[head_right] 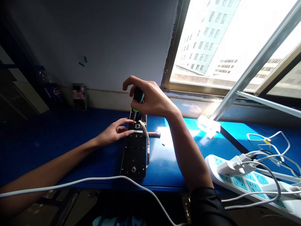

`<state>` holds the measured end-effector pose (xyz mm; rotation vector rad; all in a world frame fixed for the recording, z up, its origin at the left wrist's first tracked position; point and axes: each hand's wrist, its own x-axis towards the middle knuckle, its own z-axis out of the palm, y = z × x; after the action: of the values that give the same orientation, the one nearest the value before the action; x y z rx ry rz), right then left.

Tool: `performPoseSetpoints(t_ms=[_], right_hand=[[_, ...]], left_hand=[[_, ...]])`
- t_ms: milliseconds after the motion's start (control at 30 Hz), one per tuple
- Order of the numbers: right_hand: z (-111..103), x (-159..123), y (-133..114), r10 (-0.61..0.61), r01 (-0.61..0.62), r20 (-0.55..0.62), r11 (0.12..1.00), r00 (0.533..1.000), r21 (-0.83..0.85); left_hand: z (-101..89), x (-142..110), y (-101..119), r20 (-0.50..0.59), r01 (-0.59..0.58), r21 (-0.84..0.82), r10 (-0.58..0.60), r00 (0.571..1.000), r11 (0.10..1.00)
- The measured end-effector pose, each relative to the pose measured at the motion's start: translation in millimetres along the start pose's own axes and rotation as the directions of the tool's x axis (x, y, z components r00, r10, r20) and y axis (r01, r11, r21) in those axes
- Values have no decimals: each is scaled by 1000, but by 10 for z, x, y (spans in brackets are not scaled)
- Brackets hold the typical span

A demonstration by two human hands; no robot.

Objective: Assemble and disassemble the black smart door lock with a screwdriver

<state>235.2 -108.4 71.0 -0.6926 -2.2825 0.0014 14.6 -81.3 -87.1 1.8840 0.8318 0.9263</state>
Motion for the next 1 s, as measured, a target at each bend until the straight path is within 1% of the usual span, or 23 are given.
performPoseSetpoints(t_ms=[67, 167, 200, 267, 333, 400, 500, 567, 667, 733, 800, 833, 867, 900, 1000], right_hand=[[2, 2, -3, -6, 6, 17, 1000, 1000, 8], [20, 8, 0, 51, -51, 10, 999, 999, 1], [29, 12, 4, 64, -64, 4, 998, 998, 6], [46, 19, 13, 68, -68, -11, 998, 998, 18], [53, 23, 16, 78, -77, -45, 997, 996, 23], [50, 22, 8, 92, -91, -76, 996, 993, 18], [21, 9, -14, 94, -95, -87, 996, 992, -1], [-20, -3, -21, 95, -97, -91, 995, 991, -12], [-138, -29, 0, 108, -109, -102, 994, 989, -12], [-255, -63, 38, 125, -126, -51, 992, 991, -16], [-389, -115, 88, 159, -157, 75, 987, 984, -39], [-457, -149, 117, 184, -177, 149, 983, 972, -57], [-521, -186, 147, 210, -198, 213, 977, 954, -76], [-581, -227, 180, 237, -221, 259, 971, 936, -91], [-729, -358, 299, 351, -330, 329, 937, 877, -118]], left_hand=[[-5, 2, -9, 8, -3, -7, 3, 1000, 1000], [-9, -2, -11, -1, -9, 27, 9, 1000, 1000], [-7, -4, -8, -28, -22, 65, 23, 999, 998], [8, -5, 1, -126, -63, 161, 84, 988, 985], [35, -1, 15, -236, -97, 234, 154, 960, 967], [68, 5, 33, -294, -127, 257, 203, 934, 958], [108, 2, 62, -294, -149, 284, 234, 927, 947], [120, -11, 81, -286, -158, 339, 261, 922, 927], [122, -35, 127, -271, -211, 439, 352, 896, 874], [130, -36, 198, -232, -277, 468, 419, 878, 839], [158, -1, 317, -131, -366, 457, 469, 874, 810], [182, 35, 395, -57, -413, 441, 484, 873, 797], [212, 86, 482, 47, -464, 413, 491, 870, 784], [249, 151, 575, 166, -493, 397, 468, 868, 774], [399, 421, 837, 397, -518, 448, 357, 846, 729]])
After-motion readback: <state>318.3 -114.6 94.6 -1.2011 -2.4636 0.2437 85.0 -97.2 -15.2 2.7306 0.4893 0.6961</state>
